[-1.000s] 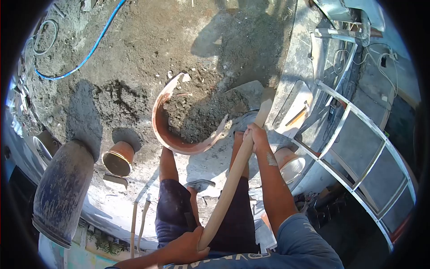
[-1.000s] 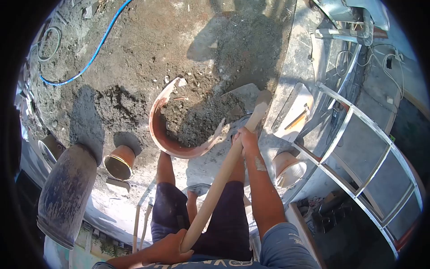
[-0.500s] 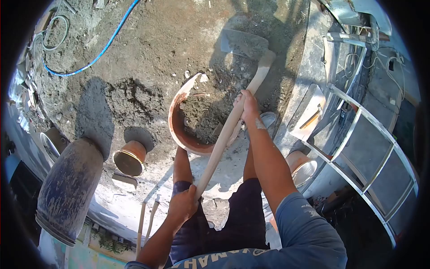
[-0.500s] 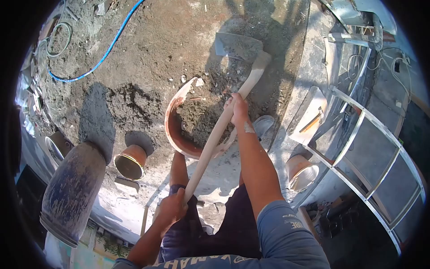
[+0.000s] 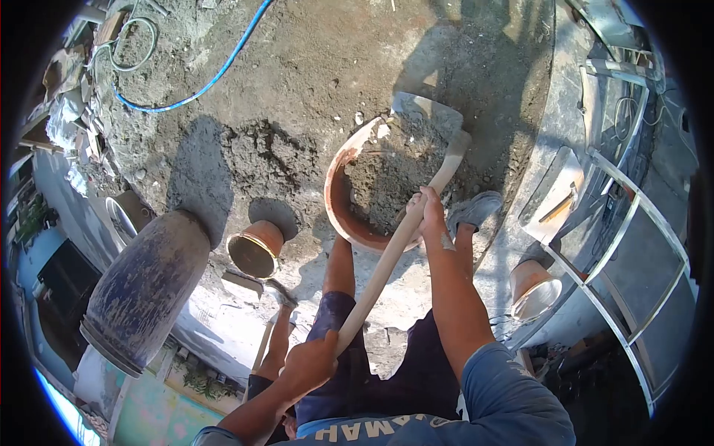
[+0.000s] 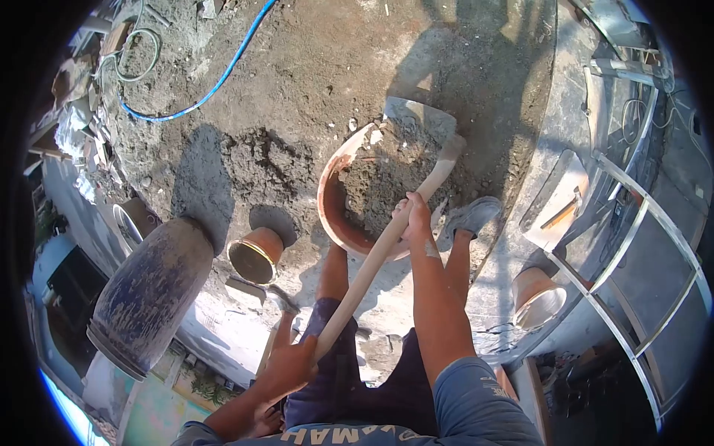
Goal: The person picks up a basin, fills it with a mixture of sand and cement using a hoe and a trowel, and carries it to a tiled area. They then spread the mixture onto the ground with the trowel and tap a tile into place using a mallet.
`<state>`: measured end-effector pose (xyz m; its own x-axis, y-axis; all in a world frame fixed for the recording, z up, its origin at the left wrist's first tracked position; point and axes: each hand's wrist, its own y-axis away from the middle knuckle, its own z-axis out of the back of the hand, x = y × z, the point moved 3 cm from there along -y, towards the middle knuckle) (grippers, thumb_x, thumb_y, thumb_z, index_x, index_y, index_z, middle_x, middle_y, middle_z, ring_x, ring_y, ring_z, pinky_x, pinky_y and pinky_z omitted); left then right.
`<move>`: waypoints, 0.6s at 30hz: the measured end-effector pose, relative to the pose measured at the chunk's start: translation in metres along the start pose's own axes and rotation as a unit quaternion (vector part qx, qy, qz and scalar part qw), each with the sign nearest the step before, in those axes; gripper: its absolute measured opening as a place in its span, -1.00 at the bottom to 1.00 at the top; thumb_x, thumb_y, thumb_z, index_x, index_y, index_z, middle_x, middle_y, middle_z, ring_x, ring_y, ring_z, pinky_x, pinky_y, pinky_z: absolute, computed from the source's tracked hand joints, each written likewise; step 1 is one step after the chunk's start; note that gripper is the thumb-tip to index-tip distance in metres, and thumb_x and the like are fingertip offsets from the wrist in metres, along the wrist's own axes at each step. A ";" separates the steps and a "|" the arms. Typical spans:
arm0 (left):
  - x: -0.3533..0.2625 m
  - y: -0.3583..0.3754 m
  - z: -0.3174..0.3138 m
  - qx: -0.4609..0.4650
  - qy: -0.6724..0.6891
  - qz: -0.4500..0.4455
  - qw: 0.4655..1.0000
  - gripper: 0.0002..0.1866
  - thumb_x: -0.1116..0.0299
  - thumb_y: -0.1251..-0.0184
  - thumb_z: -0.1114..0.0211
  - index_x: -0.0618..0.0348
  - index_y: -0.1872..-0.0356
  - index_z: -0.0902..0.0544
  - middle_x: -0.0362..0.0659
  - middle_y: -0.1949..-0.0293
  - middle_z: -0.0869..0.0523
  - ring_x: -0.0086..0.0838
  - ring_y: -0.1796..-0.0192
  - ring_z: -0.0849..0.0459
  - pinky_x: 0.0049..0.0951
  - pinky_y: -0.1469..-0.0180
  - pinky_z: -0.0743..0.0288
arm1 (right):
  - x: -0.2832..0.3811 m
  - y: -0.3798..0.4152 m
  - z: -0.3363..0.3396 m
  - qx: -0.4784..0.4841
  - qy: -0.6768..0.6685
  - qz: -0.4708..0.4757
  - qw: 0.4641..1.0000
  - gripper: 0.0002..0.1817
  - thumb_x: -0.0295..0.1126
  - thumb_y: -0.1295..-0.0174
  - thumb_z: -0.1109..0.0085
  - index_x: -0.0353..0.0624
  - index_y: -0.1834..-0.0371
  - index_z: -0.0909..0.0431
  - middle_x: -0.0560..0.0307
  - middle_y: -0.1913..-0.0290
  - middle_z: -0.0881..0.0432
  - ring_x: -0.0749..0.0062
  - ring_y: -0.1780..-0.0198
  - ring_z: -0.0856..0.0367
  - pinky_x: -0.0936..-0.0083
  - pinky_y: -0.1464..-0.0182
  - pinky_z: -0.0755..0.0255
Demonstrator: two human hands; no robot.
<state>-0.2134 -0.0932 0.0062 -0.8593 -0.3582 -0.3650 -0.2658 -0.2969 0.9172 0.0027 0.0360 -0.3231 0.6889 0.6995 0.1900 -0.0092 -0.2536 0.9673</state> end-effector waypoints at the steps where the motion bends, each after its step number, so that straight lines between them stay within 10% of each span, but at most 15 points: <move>1: -0.005 0.000 0.006 0.036 0.004 0.034 0.999 -0.65 0.35 -0.09 -0.27 0.21 0.17 -0.34 0.01 0.50 -0.64 -0.06 0.43 -0.68 -0.14 0.41 -0.54 | 0.003 0.002 -0.002 0.020 -0.003 -0.019 1.000 -0.80 -0.36 -0.12 -0.11 -0.05 0.42 -0.23 0.25 0.60 -0.28 0.48 0.60 -0.27 0.52 0.53 -0.29; 15: 0.044 0.091 -0.017 0.006 -0.119 -0.018 0.993 -0.72 0.31 -0.01 -0.25 0.14 0.28 -0.41 -0.04 0.56 -0.62 -0.11 0.48 -0.67 -0.16 0.43 -0.53 | -0.064 0.113 0.035 -0.043 -0.119 -0.045 0.991 -0.85 -0.28 -0.16 -0.10 0.03 0.33 -0.32 0.31 0.52 -0.31 0.57 0.53 -0.34 0.56 0.44 -0.30; 18: 0.059 0.130 -0.054 0.155 -0.063 0.080 0.983 -0.61 0.26 -0.09 -0.25 0.14 0.07 -0.41 0.09 0.46 -0.64 0.02 0.37 -0.66 -0.05 0.34 -0.51 | -0.080 0.167 0.054 -0.073 -0.109 -0.063 0.989 -0.82 -0.29 -0.16 -0.09 0.04 0.24 -0.31 0.31 0.51 -0.33 0.56 0.51 -0.37 0.53 0.40 -0.35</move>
<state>-0.2748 -0.2003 0.0950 -0.9432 -0.2600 -0.2069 -0.2261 0.0462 0.9730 -0.0142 -0.0984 -0.1860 0.8308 0.5550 0.0414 -0.0072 -0.0637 0.9979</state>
